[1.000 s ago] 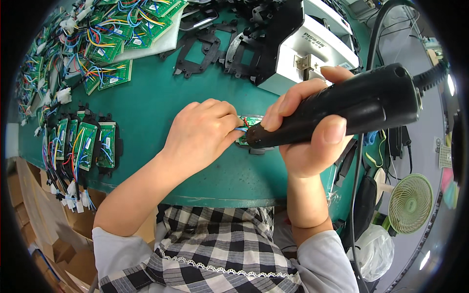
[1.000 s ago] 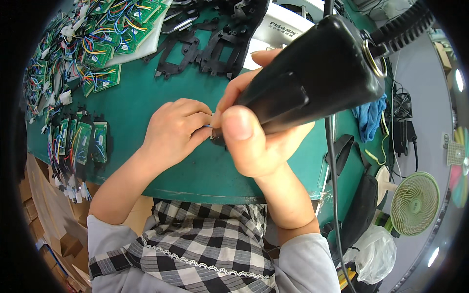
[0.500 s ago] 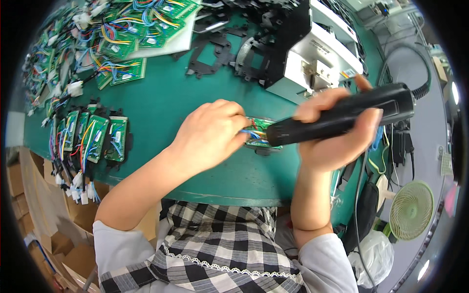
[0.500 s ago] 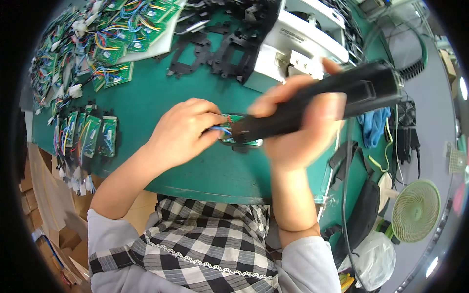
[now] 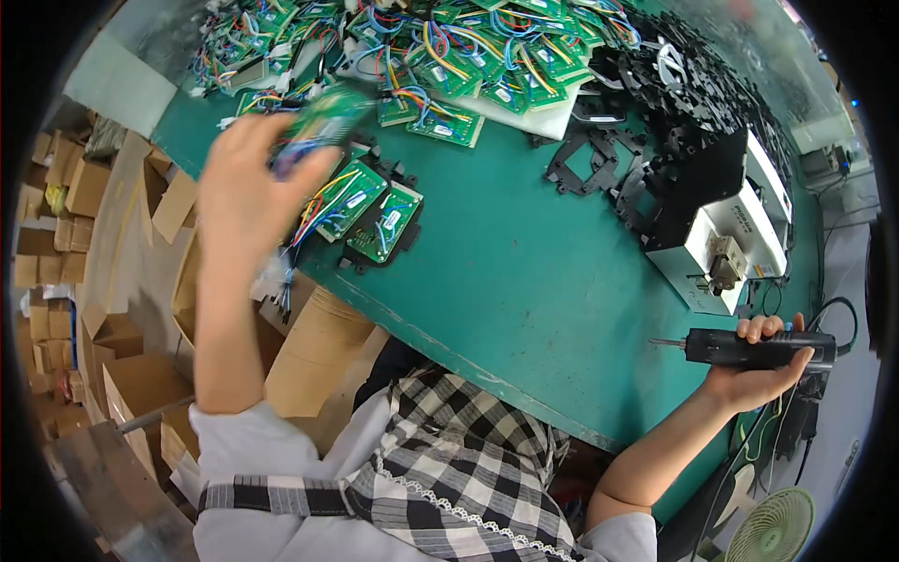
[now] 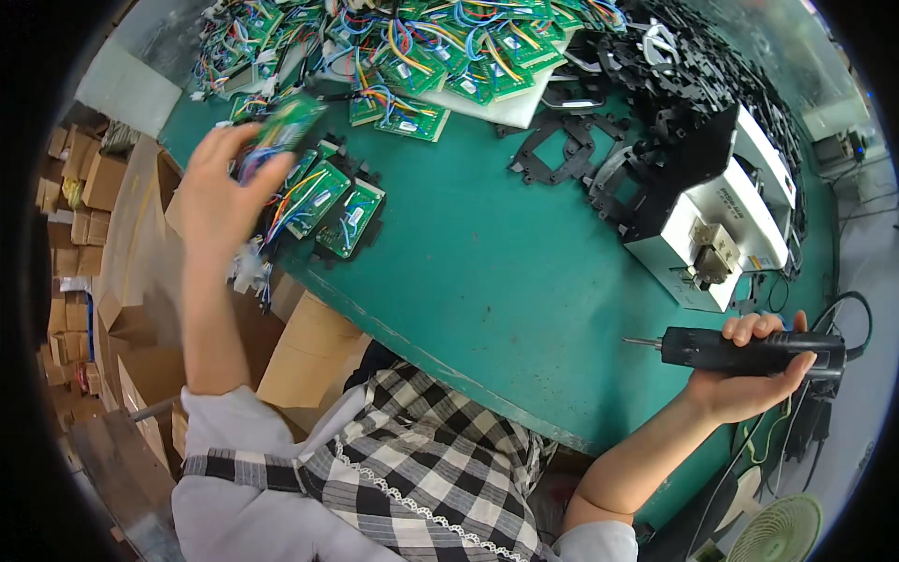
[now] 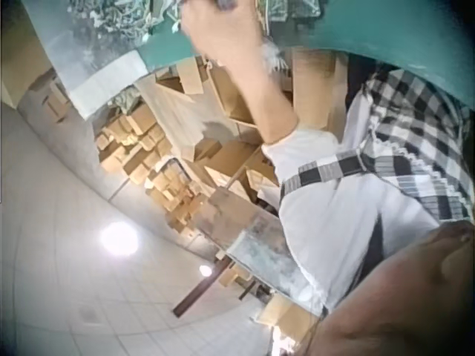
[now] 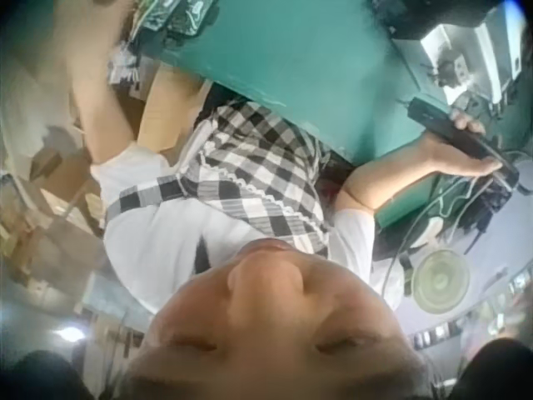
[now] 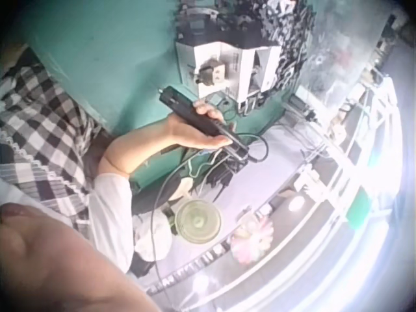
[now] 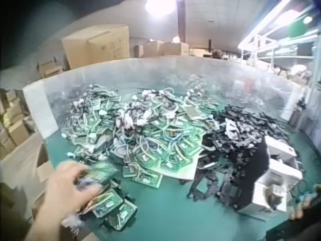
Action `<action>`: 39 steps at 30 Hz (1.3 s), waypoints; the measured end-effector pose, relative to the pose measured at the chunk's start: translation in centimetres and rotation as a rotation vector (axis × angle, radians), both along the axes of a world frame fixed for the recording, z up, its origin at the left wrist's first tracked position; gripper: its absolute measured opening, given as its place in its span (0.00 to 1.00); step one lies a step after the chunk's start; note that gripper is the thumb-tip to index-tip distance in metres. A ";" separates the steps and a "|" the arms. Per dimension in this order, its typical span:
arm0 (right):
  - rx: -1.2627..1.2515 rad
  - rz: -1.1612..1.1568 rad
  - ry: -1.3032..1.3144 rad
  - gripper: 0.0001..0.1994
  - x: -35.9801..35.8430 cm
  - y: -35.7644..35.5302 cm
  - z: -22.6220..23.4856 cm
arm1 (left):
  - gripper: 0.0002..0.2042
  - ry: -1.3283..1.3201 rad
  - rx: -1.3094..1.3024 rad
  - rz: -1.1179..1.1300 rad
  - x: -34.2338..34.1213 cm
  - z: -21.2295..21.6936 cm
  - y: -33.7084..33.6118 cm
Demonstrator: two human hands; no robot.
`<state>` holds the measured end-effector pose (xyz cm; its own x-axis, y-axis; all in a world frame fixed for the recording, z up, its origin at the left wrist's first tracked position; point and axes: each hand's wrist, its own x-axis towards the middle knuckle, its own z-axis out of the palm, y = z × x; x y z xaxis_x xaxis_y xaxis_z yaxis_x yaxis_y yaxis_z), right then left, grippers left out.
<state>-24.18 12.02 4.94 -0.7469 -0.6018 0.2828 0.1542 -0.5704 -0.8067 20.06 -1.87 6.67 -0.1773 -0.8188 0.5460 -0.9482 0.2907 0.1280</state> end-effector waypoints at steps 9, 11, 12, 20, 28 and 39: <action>-0.062 -0.021 0.109 0.26 2.4 -1.7 0.7 | 0.18 -0.154 -0.032 -0.347 -7.5 1.2 0.8; -0.042 -0.032 0.069 0.26 2.5 -1.6 0.7 | 0.13 -0.218 0.073 -0.577 -12.7 -0.6 -1.8; -0.026 -0.053 0.070 0.26 2.4 -1.6 0.3 | 0.12 -0.197 0.007 -0.673 -15.2 -1.6 -3.3; -0.019 -0.128 0.064 0.24 1.0 -0.2 -0.5 | 0.17 -0.113 0.035 -0.428 -27.3 -5.1 -13.6; 0.012 -0.131 0.048 0.24 1.0 -0.5 -0.6 | 0.23 -0.124 0.335 -0.484 -30.9 -5.7 -18.0; -0.021 -0.139 0.045 0.24 0.5 0.2 -0.3 | 0.20 -0.390 0.528 -0.678 -27.8 -0.3 -11.9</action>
<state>-23.72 12.23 4.60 -0.8090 -0.4871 0.3290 0.0367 -0.6005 -0.7987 -7.73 -13.76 6.36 -0.7983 -0.5988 -0.0644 -0.6021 0.7909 0.1093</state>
